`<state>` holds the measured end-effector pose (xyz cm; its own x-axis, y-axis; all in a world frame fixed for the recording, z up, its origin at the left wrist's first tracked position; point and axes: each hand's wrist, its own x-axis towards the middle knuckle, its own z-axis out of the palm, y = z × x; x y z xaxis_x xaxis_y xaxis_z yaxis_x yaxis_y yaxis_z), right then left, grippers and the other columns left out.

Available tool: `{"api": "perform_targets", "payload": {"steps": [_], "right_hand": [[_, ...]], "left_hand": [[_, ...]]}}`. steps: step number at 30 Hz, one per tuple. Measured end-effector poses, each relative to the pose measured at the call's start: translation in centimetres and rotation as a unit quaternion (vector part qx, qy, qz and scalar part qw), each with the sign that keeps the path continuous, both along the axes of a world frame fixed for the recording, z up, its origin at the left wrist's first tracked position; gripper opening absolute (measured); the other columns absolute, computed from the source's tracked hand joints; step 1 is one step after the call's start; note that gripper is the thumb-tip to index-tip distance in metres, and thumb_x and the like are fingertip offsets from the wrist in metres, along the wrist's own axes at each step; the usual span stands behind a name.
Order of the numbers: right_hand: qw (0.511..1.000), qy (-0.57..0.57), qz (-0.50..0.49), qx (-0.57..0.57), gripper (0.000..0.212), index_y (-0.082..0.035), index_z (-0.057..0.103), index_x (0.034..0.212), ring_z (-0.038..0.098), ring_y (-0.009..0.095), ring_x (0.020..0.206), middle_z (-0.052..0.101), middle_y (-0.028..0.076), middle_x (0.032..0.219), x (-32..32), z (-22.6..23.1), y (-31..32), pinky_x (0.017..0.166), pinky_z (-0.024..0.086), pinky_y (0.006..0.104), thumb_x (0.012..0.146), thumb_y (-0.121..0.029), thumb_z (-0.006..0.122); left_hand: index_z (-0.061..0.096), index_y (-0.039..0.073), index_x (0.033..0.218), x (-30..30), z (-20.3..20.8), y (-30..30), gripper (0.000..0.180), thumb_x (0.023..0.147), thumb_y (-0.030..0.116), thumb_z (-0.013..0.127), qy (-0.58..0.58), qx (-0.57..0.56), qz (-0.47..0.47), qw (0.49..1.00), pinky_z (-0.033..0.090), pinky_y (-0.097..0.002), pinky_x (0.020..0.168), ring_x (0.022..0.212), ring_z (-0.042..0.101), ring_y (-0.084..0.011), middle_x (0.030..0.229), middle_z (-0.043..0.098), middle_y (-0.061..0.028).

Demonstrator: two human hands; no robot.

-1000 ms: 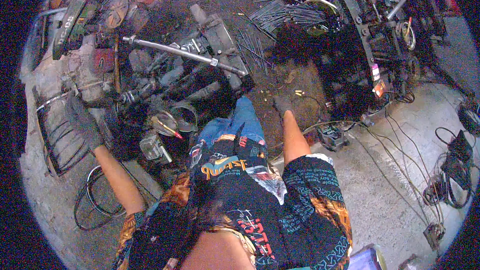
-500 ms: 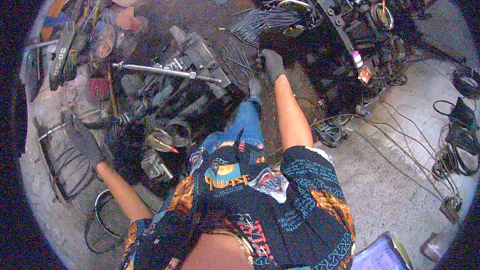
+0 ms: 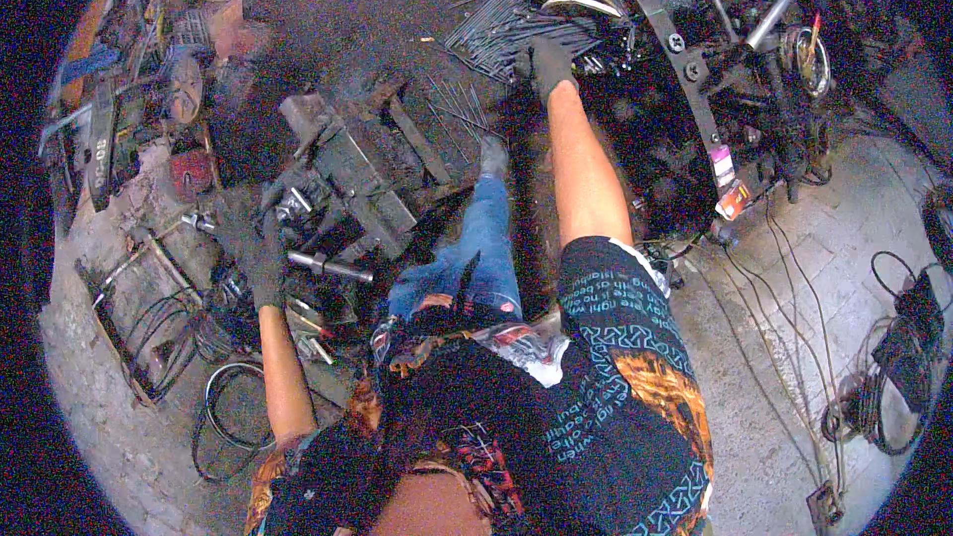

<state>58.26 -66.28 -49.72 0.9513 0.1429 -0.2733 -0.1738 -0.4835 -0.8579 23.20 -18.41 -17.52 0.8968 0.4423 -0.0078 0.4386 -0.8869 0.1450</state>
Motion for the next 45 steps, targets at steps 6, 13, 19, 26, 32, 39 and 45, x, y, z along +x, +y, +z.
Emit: {"api": "perform_targets", "payload": {"steps": [6, 13, 19, 26, 32, 39, 45], "right_hand": [[0.944, -0.056, 0.158, -0.285, 0.040, -0.005, 0.071, 0.106, 0.068, 0.042, 0.099, 0.072, 0.023, 0.106, 4.1, 3.5, 11.5, 0.086, 0.055, 0.0471, 0.084, -0.039, 0.073], [0.890, -0.063, 0.279, -0.356, 0.050, -0.003, 0.069, 0.113, 0.067, 0.041, 0.104, 0.071, 0.023, 0.110, 9.5, -1.8, 9.6, 0.093, 0.054, 0.0449, 0.087, -0.046, 0.067], [0.917, 0.037, 0.290, -0.272, 0.040, -0.015, 0.071, 0.124, 0.068, 0.036, 0.109, 0.070, 0.020, 0.120, 5.5, 5.0, 17.5, 0.097, 0.053, 0.0407, 0.093, -0.039, 0.062], [0.718, 0.464, -0.290, 0.429, 0.020, -0.012, 0.059, 0.092, 0.039, 0.010, 0.047, 0.045, -0.003, 0.063, -9.4, 9.4, 16.8, 0.040, 0.032, 0.0253, 0.102, -0.025, 0.048], [0.915, 0.345, -0.020, 0.209, 0.033, -0.004, 0.065, 0.108, 0.045, 0.010, 0.054, 0.051, -0.003, 0.069, -20.7, 18.7, 15.3, 0.049, 0.039, 0.0274, 0.106, -0.034, 0.049], [0.939, 0.119, 0.321, 0.040, 0.038, -0.001, 0.068, 0.117, 0.069, 0.028, 0.089, 0.072, 0.018, 0.099, -23.8, 26.1, 16.2, 0.081, 0.053, 0.0391, 0.097, -0.033, 0.062], [0.914, -0.064, 0.384, -0.119, 0.042, -0.006, 0.073, 0.105, 0.068, 0.043, 0.091, 0.071, 0.022, 0.097, -21.8, 24.5, 19.3, 0.078, 0.054, 0.0480, 0.096, -0.045, 0.061]], "left_hand": [[0.046, 0.004, 0.149, -3.4, 2.7, 2.0, 0.061, 0.099, 0.038, 0.054, 0.045, 0.094, 0.076, 0.992, 0.014, -0.0550, 0.123, 0.150, 0.023, -0.0447, 0.161, 0.035, -0.0211], [0.049, 0.000, 0.145, -2.1, 2.0, 0.6, 0.060, 0.098, 0.036, 0.057, 0.058, 0.041, 0.162, 0.984, 0.017, -0.0528, 0.123, 0.148, 0.026, -0.0439, 0.156, 0.036, -0.0288], [0.051, 0.003, 0.144, -4.5, 6.0, 0.5, 0.055, 0.095, 0.025, 0.062, 0.065, 0.076, 0.168, 0.981, 0.016, -0.0559, 0.122, 0.146, 0.027, -0.0472, 0.155, 0.037, -0.0267], [0.050, 0.000, 0.141, -2.8, 3.9, 0.5, 0.057, 0.089, 0.019, 0.063, -0.014, 0.074, 0.068, 0.995, 0.016, -0.0571, 0.122, 0.147, 0.027, -0.0479, 0.157, 0.037, -0.0259], [0.038, -0.007, 0.148, -1.9, 2.7, 0.0, 0.073, 0.088, 0.023, 0.065, -0.027, 0.013, 0.100, 0.995, 0.010, -0.0519, 0.125, 0.152, 0.015, -0.0480, 0.163, 0.018, -0.0323], [0.027, -0.009, 0.152, -4.8, 3.1, -2.3, 0.092, 0.089, 0.041, 0.071, -0.084, -0.099, 0.158, 0.979, 0.015, -0.0497, 0.125, 0.153, 0.010, -0.0466, 0.161, 0.016, -0.0353], [0.026, -0.005, 0.155, -12.9, 5.8, -5.2, 0.090, 0.091, 0.039, 0.071, -0.050, -0.121, 0.167, 0.977, 0.020, -0.0480, 0.123, 0.152, 0.020, -0.0436, 0.161, 0.024, -0.0305]]}}
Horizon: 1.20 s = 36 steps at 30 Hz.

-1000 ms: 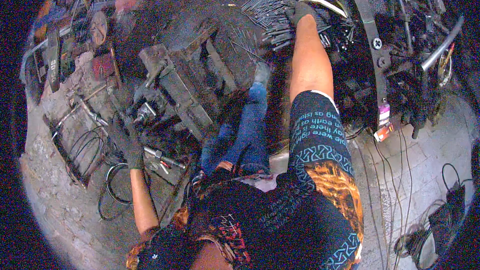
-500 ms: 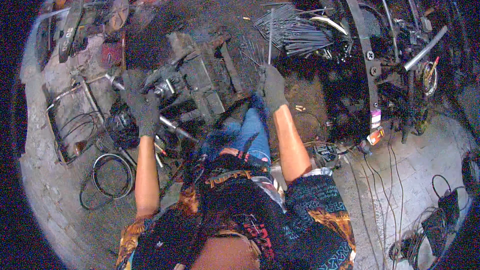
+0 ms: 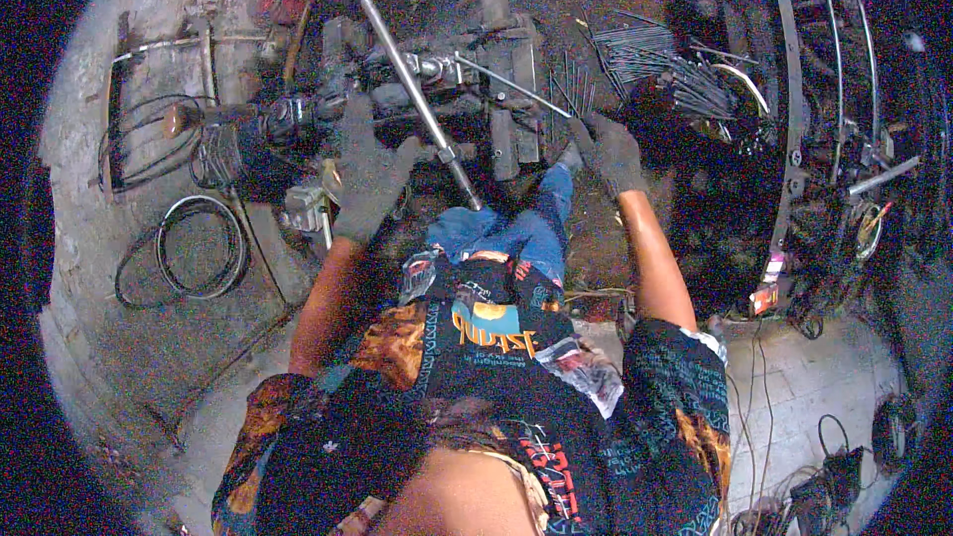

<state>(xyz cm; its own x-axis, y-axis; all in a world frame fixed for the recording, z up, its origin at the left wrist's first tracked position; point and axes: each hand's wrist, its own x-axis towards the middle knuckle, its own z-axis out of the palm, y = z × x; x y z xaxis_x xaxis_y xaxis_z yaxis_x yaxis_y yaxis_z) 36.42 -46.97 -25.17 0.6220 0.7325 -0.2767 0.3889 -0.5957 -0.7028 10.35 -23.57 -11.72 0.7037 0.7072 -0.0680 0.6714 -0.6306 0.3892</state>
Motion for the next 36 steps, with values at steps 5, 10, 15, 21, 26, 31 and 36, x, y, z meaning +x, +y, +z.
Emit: {"api": "perform_targets", "payload": {"steps": [5, 10, 15, 21, 26, 31, 36], "right_hand": [[0.997, -0.056, 0.037, -0.028, 0.041, -0.005, 0.074, 0.110, 0.070, 0.040, 0.096, 0.072, 0.022, 0.101, 3.0, -0.5, 0.7, 0.081, 0.054, 0.0421, 0.096, -0.042, 0.063], [0.994, -0.028, 0.074, -0.072, 0.044, -0.014, 0.073, 0.119, 0.069, 0.040, 0.097, 0.073, 0.020, 0.104, 4.7, -1.9, 1.0, 0.082, 0.055, 0.0450, 0.095, -0.048, 0.062], [0.984, -0.081, 0.127, -0.097, 0.040, -0.004, 0.074, 0.103, 0.068, 0.041, 0.095, 0.072, 0.020, 0.097, 6.0, -2.6, 2.8, 0.082, 0.054, 0.0453, 0.095, -0.042, 0.064], [0.979, -0.099, 0.179, -0.010, 0.036, -0.006, 0.074, 0.104, 0.068, 0.041, 0.095, 0.071, 0.021, 0.103, 7.5, -3.7, 6.5, 0.083, 0.054, 0.0476, 0.095, -0.040, 0.064], [0.951, -0.111, 0.284, 0.050, 0.031, -0.007, 0.074, 0.108, 0.067, 0.043, 0.098, 0.070, 0.023, 0.106, 6.2, -7.7, 13.0, 0.086, 0.054, 0.0493, 0.093, -0.032, 0.064], [0.938, -0.074, 0.338, -0.004, 0.030, -0.006, 0.073, 0.107, 0.067, 0.045, 0.098, 0.071, 0.023, 0.105, 3.2, -7.8, 17.6, 0.086, 0.053, 0.0509, 0.091, -0.028, 0.063], [0.933, -0.111, 0.342, 0.014, 0.033, -0.006, 0.073, 0.108, 0.067, 0.044, 0.101, 0.071, 0.023, 0.108, 1.5, -5.9, 18.0, 0.087, 0.054, 0.0497, 0.091, -0.032, 0.065]], "left_hand": [[0.033, -0.009, 0.151, -7.7, 0.4, 0.2, 0.081, 0.091, 0.029, 0.072, -0.037, -0.048, 0.093, 0.994, 0.025, -0.0445, 0.122, 0.148, 0.033, -0.0420, 0.155, 0.037, -0.0311], [0.035, -0.007, 0.151, -14.1, -3.1, 0.4, 0.076, 0.093, 0.026, 0.070, -0.025, 0.011, 0.104, 0.994, 0.030, -0.0433, 0.120, 0.146, 0.036, -0.0392, 0.155, 0.039, -0.0287], [0.035, -0.005, 0.152, -13.3, -3.0, -0.4, 0.074, 0.094, 0.025, 0.069, -0.007, 0.004, 0.106, 0.994, 0.030, -0.0434, 0.120, 0.146, 0.037, -0.0390, 0.155, 0.040, -0.0279], [0.035, -0.004, 0.152, -12.0, -2.4, -1.0, 0.072, 0.095, 0.025, 0.069, 0.017, -0.004, 0.105, 0.994, 0.031, -0.0434, 0.119, 0.146, 0.037, -0.0389, 0.155, 0.040, -0.0269], [0.035, -0.003, 0.153, -10.3, -1.1, -1.8, 0.071, 0.095, 0.024, 0.068, 0.028, -0.012, 0.109, 0.994, 0.032, -0.0435, 0.119, 0.146, 0.037, -0.0387, 0.155, 0.040, -0.0263], [0.037, 0.001, 0.153, -11.2, -1.1, -2.0, 0.067, 0.097, 0.023, 0.067, -0.049, -0.090, 0.222, 0.970, 0.032, -0.0442, 0.119, 0.145, 0.038, -0.0391, 0.155, 0.040, -0.0252], [0.037, -0.002, 0.151, -14.0, -0.1, -0.1, 0.067, 0.096, 0.022, 0.067, 0.002, -0.045, 0.217, 0.975, 0.032, -0.0438, 0.119, 0.144, 0.039, -0.0397, 0.154, 0.041, -0.0262]]}}
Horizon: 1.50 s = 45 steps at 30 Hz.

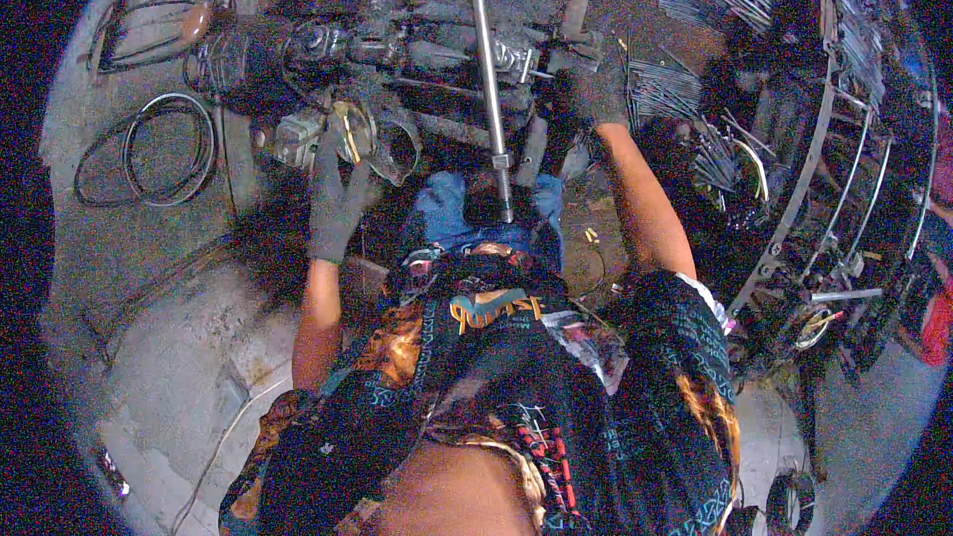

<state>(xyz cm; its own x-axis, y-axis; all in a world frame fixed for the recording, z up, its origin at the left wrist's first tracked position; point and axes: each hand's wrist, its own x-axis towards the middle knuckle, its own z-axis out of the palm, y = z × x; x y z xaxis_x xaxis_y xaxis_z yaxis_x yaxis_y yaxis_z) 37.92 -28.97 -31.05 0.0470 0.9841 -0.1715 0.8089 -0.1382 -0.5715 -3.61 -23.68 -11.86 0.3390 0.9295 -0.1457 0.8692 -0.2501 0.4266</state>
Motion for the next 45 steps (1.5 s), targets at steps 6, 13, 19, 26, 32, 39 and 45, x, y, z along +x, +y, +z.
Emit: {"api": "perform_targets", "payload": {"steps": [6, 13, 19, 26, 32, 39, 45], "right_hand": [[0.983, -0.019, -0.120, 0.136, 0.035, -0.005, 0.069, 0.118, 0.067, 0.040, 0.107, 0.070, 0.023, 0.115, -1.8, 1.4, 0.0, 0.093, 0.053, 0.0457, 0.092, -0.027, 0.066], [0.933, 0.185, -0.307, -0.041, 0.041, -0.005, 0.058, 0.136, 0.066, 0.023, 0.091, 0.069, 0.011, 0.108, -7.4, 12.2, -6.9, 0.082, 0.053, 0.0351, 0.097, -0.017, 0.064], [0.842, 0.310, -0.433, -0.087, 0.043, -0.004, 0.059, 0.130, 0.064, 0.016, 0.089, 0.070, 0.009, 0.101, -16.6, 15.6, -11.6, 0.077, 0.051, 0.0330, 0.101, -0.036, 0.061], [0.928, 0.156, -0.318, -0.117, 0.050, 0.001, 0.061, 0.121, 0.064, 0.048, 0.105, 0.067, 0.030, 0.112, -22.2, 18.5, -5.4, 0.088, 0.051, 0.0515, 0.099, -0.045, 0.059], [0.989, 0.036, -0.131, 0.061, 0.062, 0.003, 0.046, 0.140, 0.061, 0.047, 0.111, 0.064, 0.032, 0.119, -19.6, 15.8, 6.0, 0.095, 0.050, 0.0507, 0.098, -0.039, 0.061], [0.978, -0.182, 0.037, 0.091, 0.048, -0.010, 0.058, 0.135, 0.064, 0.042, 0.109, 0.068, 0.022, 0.120, -5.9, 10.6, 9.8, 0.102, 0.045, 0.0502, 0.094, -0.035, 0.062], [0.954, -0.291, 0.076, -0.018, 0.039, -0.013, 0.067, 0.127, 0.068, 0.037, 0.104, 0.073, 0.016, 0.110, -2.5, 15.8, 3.1, 0.099, 0.047, 0.0463, 0.097, -0.036, 0.060]], "left_hand": [[0.035, -0.001, 0.153, -4.7, -1.8, 4.4, 0.068, 0.098, 0.028, 0.063, -0.048, 0.007, -0.046, 0.998, 0.026, -0.0447, 0.122, 0.147, 0.035, -0.0384, 0.157, 0.038, -0.0249], [0.040, -0.004, 0.148, -4.8, 5.2, 12.0, 0.064, 0.096, 0.023, 0.067, -0.092, 0.111, -0.112, 0.983, 0.033, -0.0477, 0.118, 0.141, 0.042, -0.0420, 0.150, 0.045, -0.0262], [0.040, 0.004, 0.152, 2.6, 14.4, 20.2, 0.073, 0.092, 0.029, 0.074, -0.223, 0.229, -0.233, 0.918, 0.030, -0.0453, 0.120, 0.145, 0.039, -0.0384, 0.154, 0.043, -0.0210], [0.063, 0.003, 0.129, 7.0, 12.0, 25.0, 0.031, 0.101, 0.017, 0.060, -0.253, 0.173, -0.394, 0.867, 0.045, -0.0433, 0.109, 0.123, 0.060, -0.0358, 0.130, 0.065, -0.0147], [0.067, 0.002, 0.120, 6.5, 9.7, 24.9, 0.026, 0.104, 0.018, 0.054, -0.186, 0.306, -0.449, 0.819, 0.047, -0.0400, 0.108, 0.120, 0.063, -0.0295, 0.124, 0.068, -0.0141], [0.067, -0.002, 0.098, 9.7, 13.5, 20.8, 0.020, 0.100, 0.016, 0.058, -0.328, 0.155, -0.298, 0.883, 0.052, -0.0395, 0.083, 0.092, 0.065, -0.0311, 0.094, 0.066, -0.0155], [0.067, -0.002, 0.098, 10.0, 13.6, 21.0, 0.019, 0.100, 0.015, 0.058, -0.330, 0.176, -0.319, 0.871, 0.052, -0.0401, 0.083, 0.091, 0.065, -0.0326, 0.094, 0.065, -0.0167]]}}
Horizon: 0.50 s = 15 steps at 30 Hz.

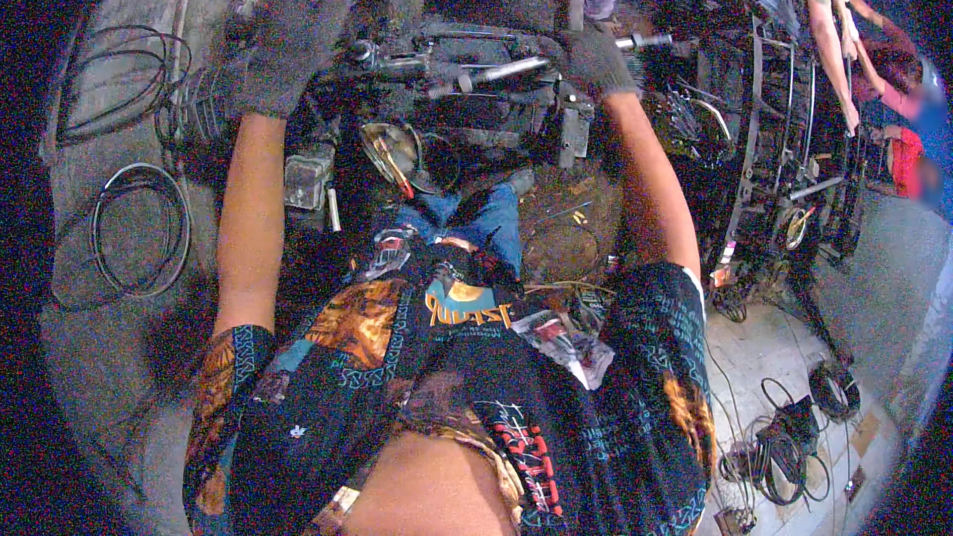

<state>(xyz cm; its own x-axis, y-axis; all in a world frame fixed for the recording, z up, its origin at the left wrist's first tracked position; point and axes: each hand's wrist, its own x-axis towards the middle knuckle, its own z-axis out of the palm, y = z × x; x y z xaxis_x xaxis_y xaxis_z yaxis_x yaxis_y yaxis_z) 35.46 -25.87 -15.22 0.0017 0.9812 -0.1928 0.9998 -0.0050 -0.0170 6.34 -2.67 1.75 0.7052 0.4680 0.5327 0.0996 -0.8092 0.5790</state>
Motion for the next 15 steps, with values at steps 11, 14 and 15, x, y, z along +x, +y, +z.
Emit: {"api": "perform_targets", "payload": {"steps": [11, 14, 15], "right_hand": [[0.548, 0.635, -0.541, 0.059, 0.039, -0.008, 0.065, 0.102, 0.056, 0.014, 0.068, 0.059, -0.002, 0.080, -15.4, -6.8, -8.3, 0.062, 0.048, 0.0351, 0.098, -0.047, 0.063], [0.157, 0.829, -0.505, 0.180, 0.025, -0.014, 0.059, 0.085, 0.056, 0.021, 0.063, 0.054, 0.002, 0.070, -19.8, -4.9, -1.8, 0.059, 0.052, 0.0379, 0.097, -0.036, 0.063], [0.113, 0.855, -0.469, 0.192, 0.026, -0.015, 0.058, 0.088, 0.056, 0.021, 0.066, 0.053, 0.002, 0.070, -20.3, -2.3, 0.8, 0.063, 0.054, 0.0414, 0.097, -0.038, 0.063]], "left_hand": [[0.066, -0.003, 0.097, 0.8, 0.3, -0.7, 0.017, 0.098, 0.013, 0.060, 0.011, -0.005, -0.004, 1.000, 0.052, -0.0406, 0.083, 0.092, 0.065, -0.0332, 0.096, 0.066, -0.0167], [0.067, -0.001, 0.102, 1.1, -0.5, -0.1, 0.019, 0.100, 0.015, 0.058, 0.036, 0.001, -0.017, 0.999, 0.051, -0.0402, 0.089, 0.099, 0.065, -0.0317, 0.103, 0.067, -0.0159], [0.067, -0.001, 0.104, 1.4, -0.6, 0.1, 0.020, 0.101, 0.016, 0.057, 0.042, 0.003, -0.024, 0.999, 0.051, -0.0400, 0.091, 0.101, 0.065, -0.0313, 0.105, 0.067, -0.0156]]}}
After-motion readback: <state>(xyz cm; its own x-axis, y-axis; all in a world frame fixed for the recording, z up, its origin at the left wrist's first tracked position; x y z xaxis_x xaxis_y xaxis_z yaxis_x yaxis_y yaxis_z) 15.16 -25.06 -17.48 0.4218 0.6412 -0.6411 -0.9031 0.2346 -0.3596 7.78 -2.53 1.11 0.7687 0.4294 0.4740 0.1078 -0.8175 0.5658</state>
